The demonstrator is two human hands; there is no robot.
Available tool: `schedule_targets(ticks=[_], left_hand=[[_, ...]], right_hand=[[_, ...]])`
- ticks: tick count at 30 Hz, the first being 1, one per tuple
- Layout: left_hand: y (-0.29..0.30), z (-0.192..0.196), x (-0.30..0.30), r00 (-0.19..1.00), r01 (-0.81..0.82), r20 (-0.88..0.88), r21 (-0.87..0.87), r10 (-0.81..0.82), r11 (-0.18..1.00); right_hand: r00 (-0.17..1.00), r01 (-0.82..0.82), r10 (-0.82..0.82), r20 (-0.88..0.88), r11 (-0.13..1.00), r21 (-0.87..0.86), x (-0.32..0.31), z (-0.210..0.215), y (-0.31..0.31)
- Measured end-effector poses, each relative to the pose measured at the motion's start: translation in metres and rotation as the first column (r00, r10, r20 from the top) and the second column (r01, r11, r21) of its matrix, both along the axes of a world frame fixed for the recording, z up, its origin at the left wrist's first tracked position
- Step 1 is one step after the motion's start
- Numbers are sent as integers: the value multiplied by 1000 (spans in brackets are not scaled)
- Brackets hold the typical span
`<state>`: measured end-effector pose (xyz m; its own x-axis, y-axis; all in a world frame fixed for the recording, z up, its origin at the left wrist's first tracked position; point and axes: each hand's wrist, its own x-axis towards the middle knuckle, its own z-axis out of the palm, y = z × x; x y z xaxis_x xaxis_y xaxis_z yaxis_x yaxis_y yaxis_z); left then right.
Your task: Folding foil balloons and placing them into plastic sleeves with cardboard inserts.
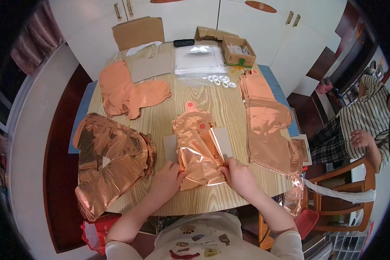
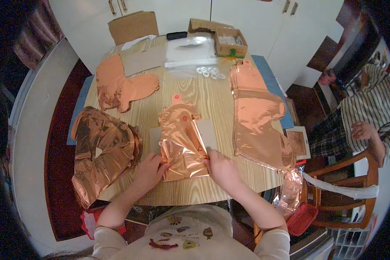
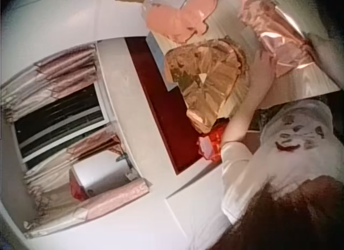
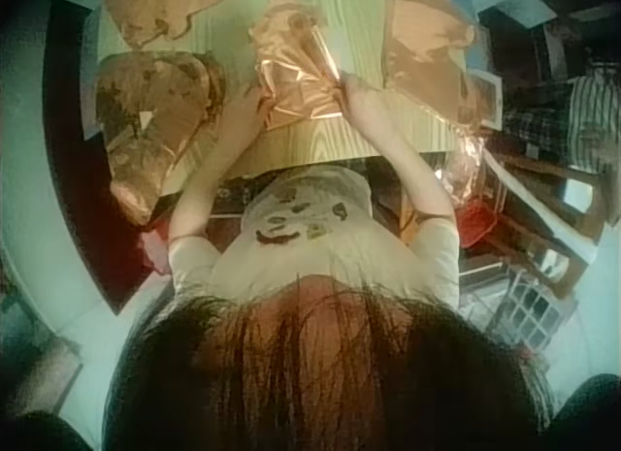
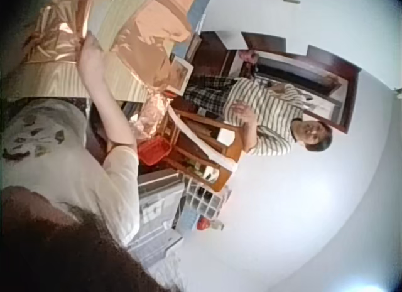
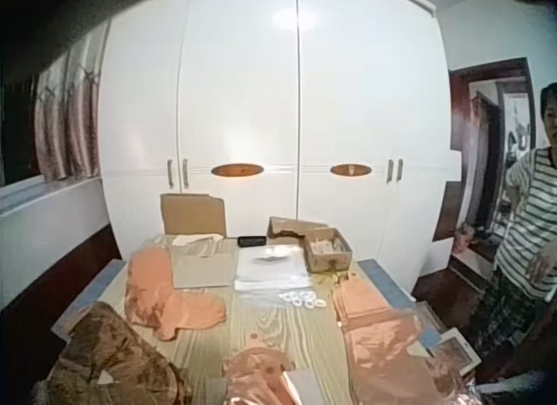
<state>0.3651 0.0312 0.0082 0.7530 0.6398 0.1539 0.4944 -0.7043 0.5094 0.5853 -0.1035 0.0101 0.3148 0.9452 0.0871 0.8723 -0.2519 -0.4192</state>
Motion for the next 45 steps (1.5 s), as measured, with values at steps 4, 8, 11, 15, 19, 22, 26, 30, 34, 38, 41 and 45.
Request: schedule_targets(ticks=[4, 8, 11, 15, 19, 22, 26, 30, 34, 38, 41, 45], left_hand=[[2, 2, 1, 1000, 6, 18, -22, -5, 1000], [2, 3, 0, 1000, -5, -3, -35, 5, 999], [0, 5, 0, 993, -11, -116, -33, 7, 999], [-13, 8, -14, 986, -19, -169, -42, 12, 999], [-28, 15, -26, 971, -100, -229, -95, 76, 990], [-49, 23, -25, 954, -166, -222, 161, 200, 973], [-94, 31, -7, 951, 152, -281, 60, -129, 987], [-111, 4, -5, 945, 319, -145, 225, -292, 921], [-98, 5, -6, 926, 331, -249, 169, -284, 928], [-91, 13, -4, 900, 343, -339, 164, -273, 925], [-90, 13, -4, 900, 328, -356, 171, -253, 929], [-93, 12, -3, 903, 303, -367, 173, -224, 937]], right_hand=[[986, 52, -43, 159, 997, -53, -10, 9, 0], [939, -41, -5, 343, 991, 128, -5, 7, 0], [928, -108, 31, 372, 976, 189, -2, 0, -5], [923, -133, 80, 376, 984, 117, -13, 8, -18], [919, -138, 73, 387, 980, 143, -26, 3, -32], [936, -121, 59, 348, 980, 160, -28, -2, -34], [947, -120, 61, 316, 978, 169, -30, 0, -33], [945, -134, 67, 319, 972, 191, -29, 5, -34], [946, -143, 74, 314, 969, 201, -27, 5, -32], [952, -138, 70, 298, 968, 212, -26, 2, -34], [969, -135, 96, 226, 977, 165, -22, 8, -29], [993, -120, 118, 29, 990, 72, -7, 21, -10]])
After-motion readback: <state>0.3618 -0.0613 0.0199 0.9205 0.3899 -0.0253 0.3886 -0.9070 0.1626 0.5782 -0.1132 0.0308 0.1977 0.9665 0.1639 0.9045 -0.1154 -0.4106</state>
